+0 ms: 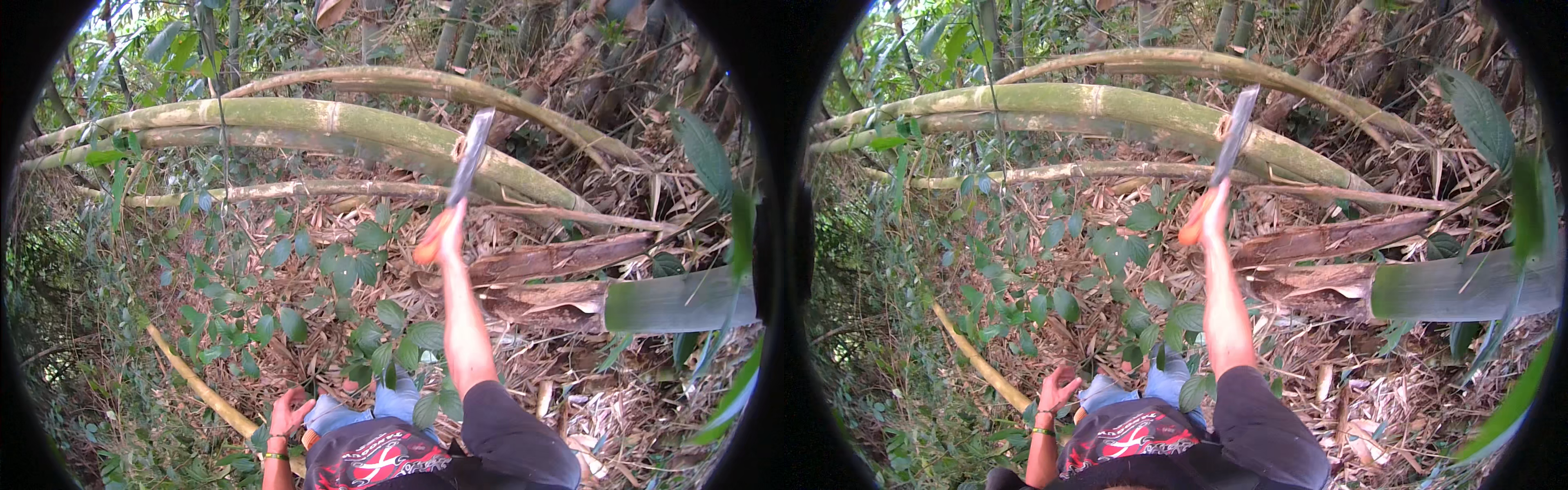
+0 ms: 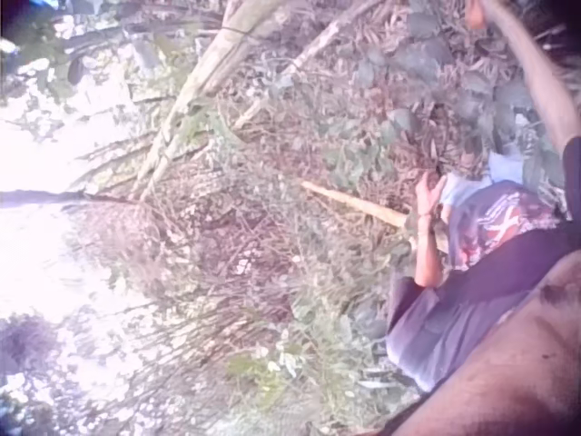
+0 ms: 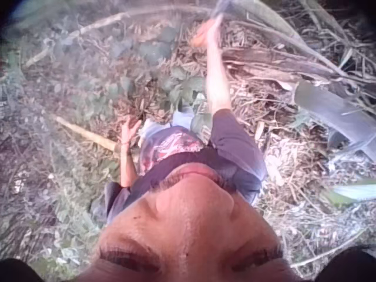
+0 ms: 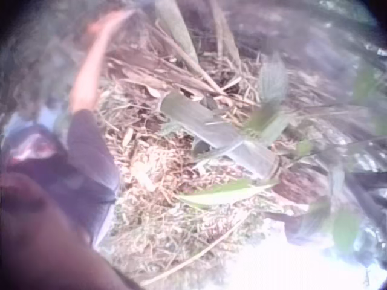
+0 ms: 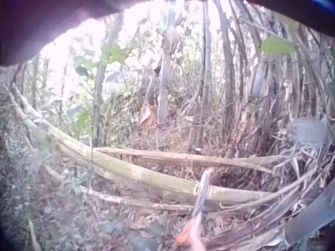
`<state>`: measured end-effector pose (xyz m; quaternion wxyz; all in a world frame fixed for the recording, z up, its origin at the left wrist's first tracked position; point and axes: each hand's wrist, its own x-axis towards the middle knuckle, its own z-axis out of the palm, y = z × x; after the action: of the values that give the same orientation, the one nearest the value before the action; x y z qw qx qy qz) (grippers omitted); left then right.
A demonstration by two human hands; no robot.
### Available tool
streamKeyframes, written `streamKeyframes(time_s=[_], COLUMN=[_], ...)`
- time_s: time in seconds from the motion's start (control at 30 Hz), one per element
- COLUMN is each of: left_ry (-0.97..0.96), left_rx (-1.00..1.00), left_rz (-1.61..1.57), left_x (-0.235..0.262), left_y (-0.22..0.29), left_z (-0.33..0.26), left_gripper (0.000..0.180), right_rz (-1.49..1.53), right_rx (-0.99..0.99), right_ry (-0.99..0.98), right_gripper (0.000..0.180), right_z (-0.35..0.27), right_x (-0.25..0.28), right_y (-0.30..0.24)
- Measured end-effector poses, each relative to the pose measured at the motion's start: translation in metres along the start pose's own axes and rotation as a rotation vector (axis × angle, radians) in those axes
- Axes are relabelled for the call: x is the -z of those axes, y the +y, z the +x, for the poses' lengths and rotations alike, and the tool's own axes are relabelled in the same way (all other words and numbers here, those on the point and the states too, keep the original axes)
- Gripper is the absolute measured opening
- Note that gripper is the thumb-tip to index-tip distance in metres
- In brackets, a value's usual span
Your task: The person uses a machete to chop a fallen bamboo stalk into shorter sections in a forest. They repeatedly strike the bamboo with the machete, repositioning the stalk as needed, and clear away cut pieces.
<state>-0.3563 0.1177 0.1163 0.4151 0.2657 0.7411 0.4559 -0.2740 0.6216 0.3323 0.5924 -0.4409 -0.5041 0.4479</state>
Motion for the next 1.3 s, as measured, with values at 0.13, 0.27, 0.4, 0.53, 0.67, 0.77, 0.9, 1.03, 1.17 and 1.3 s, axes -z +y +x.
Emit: streamKeyframes(time_s=[0.13, 0.27, 0.4, 0.53, 0.67, 0.77, 0.9, 1.03, 1.17, 1.3], left_ry=[-0.016, -0.021, -0.014, 0.043, -0.024, -0.024, 0.01, 0.018, 0.035, -0.007], left_rx=[0.044, 0.019, 0.039, 0.046, 0.014, 0.01, -0.009, 0.029, 0.002, -0.013], left_rz=[0.007, 0.026, 0.066, 0.019, 0.025, 0.019, 0.029, 0.027, -0.002, 0.04], left_x=[0.006, 0.014, 0.021, 0.018, 0.005, 0.014, 0.017, 0.023, 0.018, 0.008], left_y=[-0.007, -0.005, 0.009, -0.008, 0.001, 0.006, 0.008, 0.002, 0.001, -0.001], left_z=[-0.016, -0.001, 0.0, 0.0, 0.005, -0.003, 0.006, 0.0, -0.003, -0.001], left_gripper=[0.059, 0.059, 0.059, 0.059, 0.061, 0.06, 0.058, 0.055, 0.055, 0.058], right_rz=[-0.033, -0.056, 0.03, 0.48, -0.109, 0.033, -0.02, 0.087, 0.42, 0.156], right_rx=[-0.437, -0.033, 0.758, 0.895, -0.228, -0.379, -0.155, 0.618, 0.771, 0.109], right_ry=[-0.246, -0.229, -0.11, -0.132, -0.062, -0.189, -0.201, -0.237, -0.102, 0.011], right_gripper=[0.068, 0.063, 0.082, 0.085, 0.061, 0.065, 0.066, 0.081, 0.087, 0.065], right_z=[-0.022, 0.006, 0.021, 0.02, 0.002, -0.012, 0.008, 0.019, 0.015, 0.022], right_x=[0.003, 0.006, 0.01, 0.003, 0.007, -0.003, 0.002, -0.008, -0.009, -0.014], right_y=[0.022, -0.124, -0.295, -0.268, 0.044, 0.043, -0.088, -0.281, -0.296, 0.001])
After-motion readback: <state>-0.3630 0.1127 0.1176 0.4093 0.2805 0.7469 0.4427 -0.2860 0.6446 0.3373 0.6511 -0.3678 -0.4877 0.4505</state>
